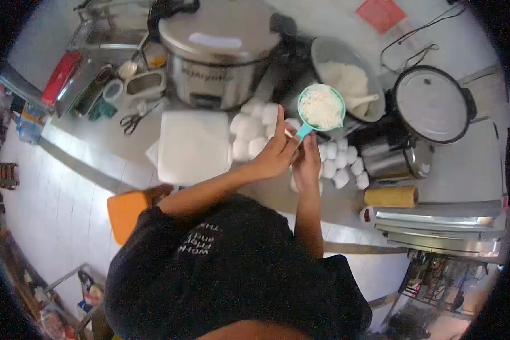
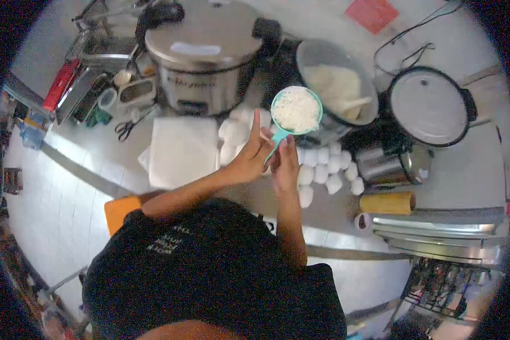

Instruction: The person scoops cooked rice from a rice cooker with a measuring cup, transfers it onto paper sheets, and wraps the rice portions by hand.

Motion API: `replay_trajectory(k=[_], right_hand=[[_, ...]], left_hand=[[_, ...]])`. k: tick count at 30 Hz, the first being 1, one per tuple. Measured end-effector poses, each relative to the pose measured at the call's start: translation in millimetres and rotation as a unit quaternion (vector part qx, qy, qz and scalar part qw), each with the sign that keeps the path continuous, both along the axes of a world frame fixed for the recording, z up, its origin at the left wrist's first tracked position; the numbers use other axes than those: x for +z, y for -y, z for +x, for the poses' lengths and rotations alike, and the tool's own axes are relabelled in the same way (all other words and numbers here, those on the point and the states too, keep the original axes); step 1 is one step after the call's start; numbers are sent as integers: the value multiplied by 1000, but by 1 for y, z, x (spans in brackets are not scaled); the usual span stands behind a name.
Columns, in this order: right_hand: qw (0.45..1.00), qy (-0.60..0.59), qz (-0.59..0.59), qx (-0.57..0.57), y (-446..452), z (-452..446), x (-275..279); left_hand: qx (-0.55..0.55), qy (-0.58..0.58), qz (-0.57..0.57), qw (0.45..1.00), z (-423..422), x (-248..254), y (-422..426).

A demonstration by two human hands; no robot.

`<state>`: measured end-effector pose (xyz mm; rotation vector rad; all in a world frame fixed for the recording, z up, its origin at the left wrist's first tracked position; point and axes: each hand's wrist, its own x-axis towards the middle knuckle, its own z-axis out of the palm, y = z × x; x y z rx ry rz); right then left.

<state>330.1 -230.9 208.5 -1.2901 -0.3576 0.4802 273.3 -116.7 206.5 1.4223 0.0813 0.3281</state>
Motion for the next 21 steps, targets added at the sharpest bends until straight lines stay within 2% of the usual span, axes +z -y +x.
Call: replay_trajectory(k=[2, 3, 4, 5, 7, 8, 9, 12, 13, 14, 15, 16, 19, 20, 21], right_hand=[[997, -32, 58, -40, -17, -25, -23], [988, -117, 52, -91, -25, -37, -30], [981, -148, 81, -96, -26, -49, -41], [973, -177, 111, -101, -27, -59, -54], [975, -196, 97, -43, -25, -65, -78], [976, -200, 90, -20, -28, -72, -91], [984, -178, 29, 2, -37, -79, -103], [986, -56, -142, 61, -66, -90, -145], [966, 116, -220, 71, -85, -95, -159], [911, 334, -236, 51, -109, -97, -177], [808, 533, -250, -26, -134, -100, -195], [748, 512, -410, 100, -139, -104, -221], [735, 531, -404, 121, -154, -121, -209], [723, 511, -438, 157, -157, -115, -201], [761, 471, -431, 116, -157, -106, -191]], left_hand=[[-43, -32, 64, 996, -36, -16, -8], [-70, -52, 62, 994, -56, -27, -16], [-97, -72, 60, 991, -76, -38, -24], [-103, -94, 131, 982, -99, -50, -43], [-123, -126, 269, 947, -141, -71, -91], [-3, -127, 299, 946, -159, -114, -105], [70, -102, 397, 910, -178, -126, -130], [97, -164, 472, 861, -238, -187, -185], [92, -152, 505, 844, -248, -192, -195], [86, -139, 537, 828, -255, -196, -202], [77, -126, 566, 811, -260, -199, -206], [65, -139, 548, 822, -262, -200, -209], [39, -118, 529, 839, -266, -234, -224], [20, -102, 529, 842, -265, -244, -231], [4, -86, 529, 844, -263, -251, -239]])
